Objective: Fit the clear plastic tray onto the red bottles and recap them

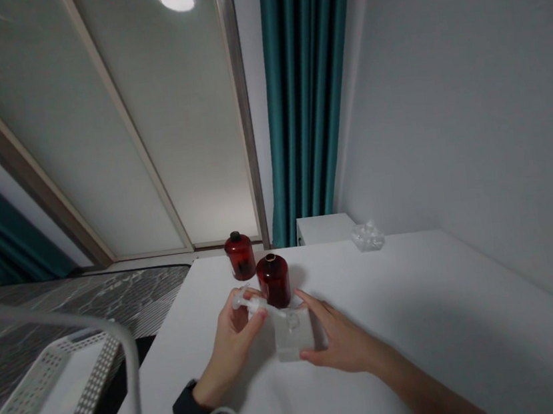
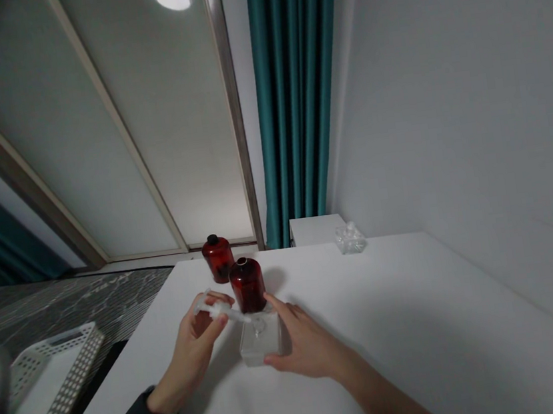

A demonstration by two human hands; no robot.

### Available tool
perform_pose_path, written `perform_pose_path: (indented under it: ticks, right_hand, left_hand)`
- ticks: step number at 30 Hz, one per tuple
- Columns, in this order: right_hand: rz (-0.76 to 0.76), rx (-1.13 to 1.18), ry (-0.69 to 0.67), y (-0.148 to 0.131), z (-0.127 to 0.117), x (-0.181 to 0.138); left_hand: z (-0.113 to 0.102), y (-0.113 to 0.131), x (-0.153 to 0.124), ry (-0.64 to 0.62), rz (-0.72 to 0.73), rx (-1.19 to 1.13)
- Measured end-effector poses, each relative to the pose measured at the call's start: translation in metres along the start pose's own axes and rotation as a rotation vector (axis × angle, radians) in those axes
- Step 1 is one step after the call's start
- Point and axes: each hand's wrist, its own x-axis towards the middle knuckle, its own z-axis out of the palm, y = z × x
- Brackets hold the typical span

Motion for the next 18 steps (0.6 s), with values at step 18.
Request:
perform_pose_path:
  ticks: [18]
  right_hand:
    - [-0.010,0.018,-0.003,-0.0016,-0.0011,0.0003]
  left_hand:
    - [0.0039,0.0004,-0.0015,-0.016,-0.079,-0.027]
